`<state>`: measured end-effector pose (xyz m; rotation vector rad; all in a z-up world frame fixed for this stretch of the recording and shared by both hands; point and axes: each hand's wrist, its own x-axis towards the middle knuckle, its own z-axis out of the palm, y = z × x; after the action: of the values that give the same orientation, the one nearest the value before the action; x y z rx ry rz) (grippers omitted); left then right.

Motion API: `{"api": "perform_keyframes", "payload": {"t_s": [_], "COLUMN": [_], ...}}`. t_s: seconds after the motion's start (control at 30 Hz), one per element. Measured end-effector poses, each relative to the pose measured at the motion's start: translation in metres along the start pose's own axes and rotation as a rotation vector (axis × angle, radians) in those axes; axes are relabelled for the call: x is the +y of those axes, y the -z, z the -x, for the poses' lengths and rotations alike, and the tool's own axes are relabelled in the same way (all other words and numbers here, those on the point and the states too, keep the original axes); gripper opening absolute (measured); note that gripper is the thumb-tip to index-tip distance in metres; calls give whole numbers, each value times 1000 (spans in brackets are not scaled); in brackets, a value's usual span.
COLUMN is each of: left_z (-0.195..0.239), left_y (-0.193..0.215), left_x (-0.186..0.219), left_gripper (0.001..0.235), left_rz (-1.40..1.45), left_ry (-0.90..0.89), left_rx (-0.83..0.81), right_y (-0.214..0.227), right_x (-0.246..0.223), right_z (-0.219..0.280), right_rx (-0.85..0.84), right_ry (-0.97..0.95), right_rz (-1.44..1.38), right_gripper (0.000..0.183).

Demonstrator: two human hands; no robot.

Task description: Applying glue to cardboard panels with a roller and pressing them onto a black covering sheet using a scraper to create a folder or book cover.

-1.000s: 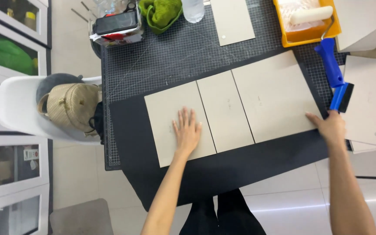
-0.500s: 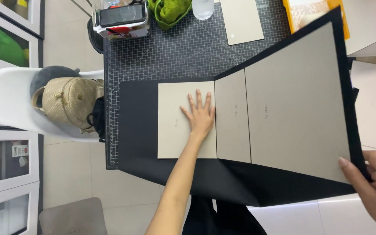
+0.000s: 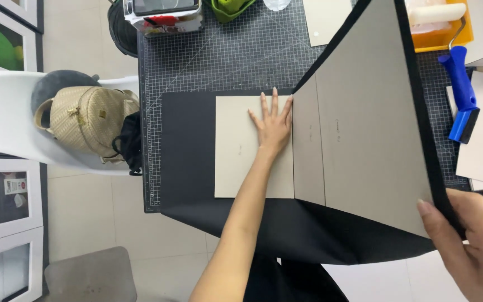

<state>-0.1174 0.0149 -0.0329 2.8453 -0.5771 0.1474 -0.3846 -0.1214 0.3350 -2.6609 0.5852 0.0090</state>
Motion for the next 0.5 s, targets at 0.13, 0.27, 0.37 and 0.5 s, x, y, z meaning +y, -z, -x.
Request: {"api": "perform_keyframes", "payload": {"t_s": [0.13,0.27,0.37,0.5], "left_z": [0,-3,3,32], "left_y": [0,-2,-4,2], "left_x": [2,2,-2,-2], "left_gripper": [57,58,56,32], "left_rz": [-37,-106,-101,108], "left_ry": [38,24,22,-102], "left_rx": [-15,24,49,185], "right_y": [6,-3,-14,-13], "right_x": [-23,-29,-24,-33], "right_z": [8,11,14,12], "right_rx": [45,86,127,74], "right_ry": [268,242,140,39], "right_rz": [191,123,-60,-204], "right_gripper": [22,21,22,21]}}
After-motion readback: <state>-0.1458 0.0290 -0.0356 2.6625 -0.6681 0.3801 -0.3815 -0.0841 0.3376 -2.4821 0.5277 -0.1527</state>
